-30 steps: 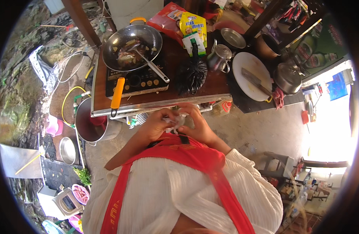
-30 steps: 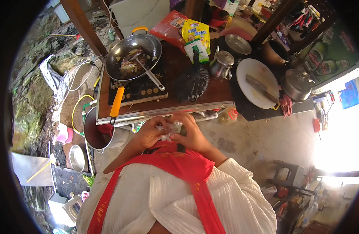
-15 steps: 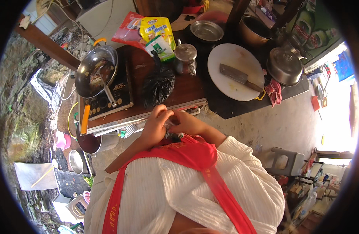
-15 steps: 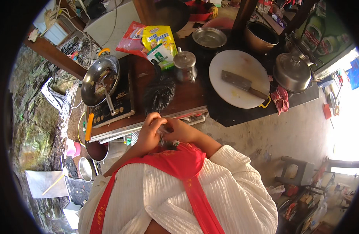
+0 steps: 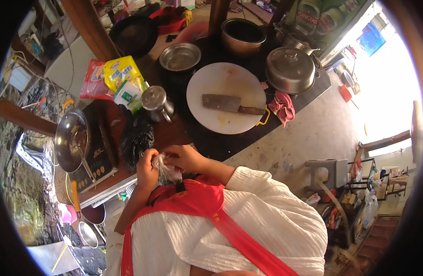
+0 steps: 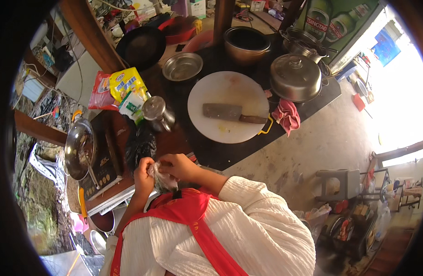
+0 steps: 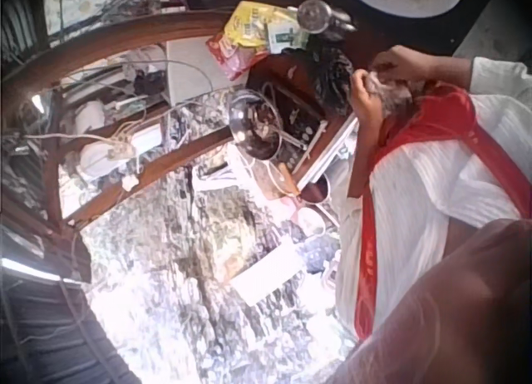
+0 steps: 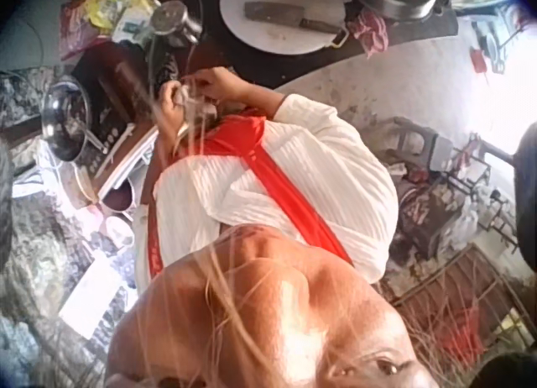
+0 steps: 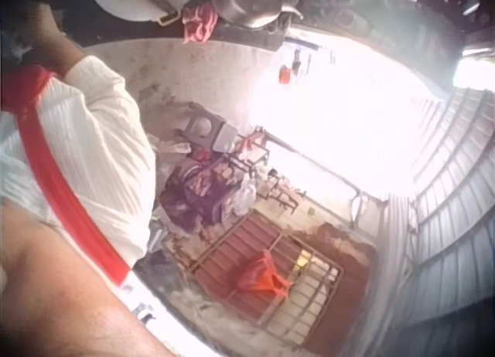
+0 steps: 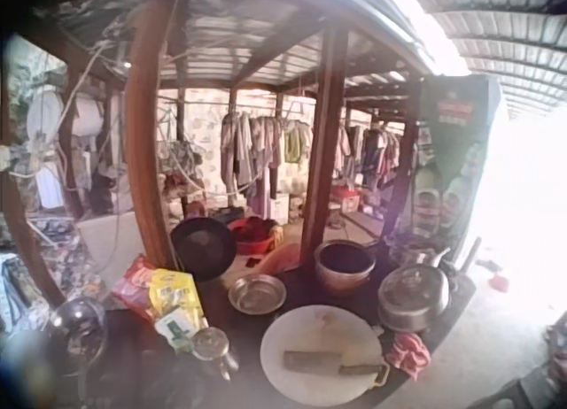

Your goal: The person stirs meat in a wok on an induction cooktop, then transfers the contents into a pot. They add water from a red scoop and continue cooking, adding seasoning from a bottle.

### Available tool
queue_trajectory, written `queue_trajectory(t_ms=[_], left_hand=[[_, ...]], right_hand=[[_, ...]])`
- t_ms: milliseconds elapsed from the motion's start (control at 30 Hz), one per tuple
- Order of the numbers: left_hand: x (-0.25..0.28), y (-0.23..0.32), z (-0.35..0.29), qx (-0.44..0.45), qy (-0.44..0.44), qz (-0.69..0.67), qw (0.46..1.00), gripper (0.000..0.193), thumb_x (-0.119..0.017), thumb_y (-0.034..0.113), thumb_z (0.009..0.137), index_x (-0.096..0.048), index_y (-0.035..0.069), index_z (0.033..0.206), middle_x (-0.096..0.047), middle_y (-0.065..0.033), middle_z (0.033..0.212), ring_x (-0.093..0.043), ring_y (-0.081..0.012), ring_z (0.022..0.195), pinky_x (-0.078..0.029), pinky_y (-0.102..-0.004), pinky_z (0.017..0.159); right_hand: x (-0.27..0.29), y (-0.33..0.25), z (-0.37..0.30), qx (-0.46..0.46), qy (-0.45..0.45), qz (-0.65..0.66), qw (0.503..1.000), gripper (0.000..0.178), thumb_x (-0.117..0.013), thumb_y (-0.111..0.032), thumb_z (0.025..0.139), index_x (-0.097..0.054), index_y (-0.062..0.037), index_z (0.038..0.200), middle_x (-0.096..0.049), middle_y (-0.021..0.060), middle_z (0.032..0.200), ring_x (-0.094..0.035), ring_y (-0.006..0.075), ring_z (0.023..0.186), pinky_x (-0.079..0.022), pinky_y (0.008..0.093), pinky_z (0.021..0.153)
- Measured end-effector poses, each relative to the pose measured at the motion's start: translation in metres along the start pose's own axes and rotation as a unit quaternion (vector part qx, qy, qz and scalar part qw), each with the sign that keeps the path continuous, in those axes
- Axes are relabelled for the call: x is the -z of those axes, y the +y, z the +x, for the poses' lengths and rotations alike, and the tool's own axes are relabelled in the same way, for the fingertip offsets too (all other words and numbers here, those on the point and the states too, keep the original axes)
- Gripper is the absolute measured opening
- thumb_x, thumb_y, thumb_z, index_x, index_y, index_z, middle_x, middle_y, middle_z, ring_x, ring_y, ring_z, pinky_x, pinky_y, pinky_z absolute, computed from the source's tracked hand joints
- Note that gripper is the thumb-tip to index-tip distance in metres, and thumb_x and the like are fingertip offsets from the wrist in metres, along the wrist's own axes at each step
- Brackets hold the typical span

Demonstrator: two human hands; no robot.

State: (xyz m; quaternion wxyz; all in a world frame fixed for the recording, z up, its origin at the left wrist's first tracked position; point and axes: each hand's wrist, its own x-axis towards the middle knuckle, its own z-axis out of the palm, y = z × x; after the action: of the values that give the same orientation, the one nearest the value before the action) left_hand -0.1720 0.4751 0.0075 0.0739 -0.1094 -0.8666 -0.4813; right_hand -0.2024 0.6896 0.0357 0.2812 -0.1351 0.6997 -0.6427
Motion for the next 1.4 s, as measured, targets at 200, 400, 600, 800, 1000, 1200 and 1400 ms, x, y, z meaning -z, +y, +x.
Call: queue_trajectory(t_ms=[200, 400, 600, 800, 1000, 1200, 1400], left_hand=[[0.008, 0.003, 0.023, 0.046, -0.091, -0.055, 0.993, 0.024, -0.066, -0.005, 0.09, -0.063, 0.004, 0.112, -0.068, -0.0096, 0.096, -0.066, -0.0173, 0.086, -0.052, -0.0316, 0.078], [0.02, -0.007, 0.026, 0.095, -0.158, -0.232, 0.955, 0.037, -0.06, -0.011, 0.089, -0.064, 0.004, 0.123, -0.068, -0.0045, 0.116, -0.065, -0.0137, 0.111, -0.052, -0.0288, 0.097], [0.024, 0.002, 0.022, 0.197, -0.1, -0.491, 0.843, 0.03, -0.064, 0.002, 0.094, -0.069, 0.003, 0.124, -0.068, -0.0038, 0.119, -0.064, -0.0117, 0.105, -0.052, -0.0265, 0.091], [0.004, -0.024, 0.018, 0.132, 0.063, -0.329, 0.933, 0.024, -0.059, 0.005, 0.1, -0.072, 0.002, 0.12, -0.068, -0.0044, 0.119, -0.062, -0.0155, 0.111, -0.048, -0.03, 0.099], [-0.013, -0.058, 0.026, 0.13, 0.124, -0.189, 0.965, 0.02, -0.063, 0.006, 0.095, -0.074, 0.004, 0.111, -0.062, -0.008, 0.119, -0.059, -0.0211, 0.116, -0.046, -0.0337, 0.103], [-0.028, -0.075, 0.032, 0.128, 0.083, -0.258, 0.954, 0.012, -0.061, 0.01, 0.101, -0.069, 0.007, 0.11, -0.061, -0.0038, 0.111, -0.059, -0.0168, 0.11, -0.046, -0.0318, 0.096], [-0.033, -0.12, 0.016, 0.309, 0.086, -0.515, 0.795, 0.008, -0.06, 0.017, 0.107, -0.064, 0.01, 0.11, -0.062, -0.0014, 0.101, -0.065, -0.0144, 0.098, -0.053, -0.0319, 0.082]], right_hand=[[0.027, 0.001, 0.015, 0.248, 0.052, -0.267, 0.93, 0.021, -0.075, -0.019, 0.091, -0.075, -0.0037, 0.105, -0.074, 0.0142, 0.091, -0.073, 0.0308, 0.081, -0.058, 0.0415, 0.074], [0.045, -0.019, 0.032, 0.258, -0.018, -0.257, 0.931, 0.016, -0.076, -0.016, 0.088, -0.074, -0.0054, 0.1, -0.073, 0.0142, 0.094, -0.071, 0.0328, 0.087, -0.057, 0.0407, 0.076], [0.042, -0.027, 0.039, 0.121, -0.018, -0.04, 0.992, 0.013, -0.073, -0.01, 0.091, -0.073, -0.0019, 0.101, -0.071, 0.0129, 0.085, -0.071, 0.0291, 0.074, -0.057, 0.0379, 0.069], [0.027, 0.005, 0.049, 0.19, 0.071, -0.348, 0.915, 0.012, -0.069, -0.011, 0.092, -0.065, -0.0008, 0.097, -0.072, 0.0197, 0.086, -0.071, 0.0388, 0.076, -0.058, 0.0441, 0.067], [0.034, 0.032, 0.072, 0.136, 0.091, -0.298, 0.94, 0.013, -0.067, -0.009, 0.091, -0.066, -0.0017, 0.102, -0.073, 0.0211, 0.091, -0.073, 0.0408, 0.083, -0.058, 0.0452, 0.073], [0.032, 0.039, 0.088, 0.173, 0.149, -0.424, 0.876, 0.022, -0.065, -0.006, 0.088, -0.061, -0.0096, 0.109, -0.073, 0.0185, 0.093, -0.072, 0.042, 0.087, -0.056, 0.051, 0.075], [0.063, 0.075, 0.098, 0.092, 0.174, -0.505, 0.841, 0.02, -0.064, -0.007, 0.087, -0.059, -0.0118, 0.106, -0.072, 0.0164, 0.09, -0.07, 0.042, 0.086, -0.055, 0.053, 0.076]])
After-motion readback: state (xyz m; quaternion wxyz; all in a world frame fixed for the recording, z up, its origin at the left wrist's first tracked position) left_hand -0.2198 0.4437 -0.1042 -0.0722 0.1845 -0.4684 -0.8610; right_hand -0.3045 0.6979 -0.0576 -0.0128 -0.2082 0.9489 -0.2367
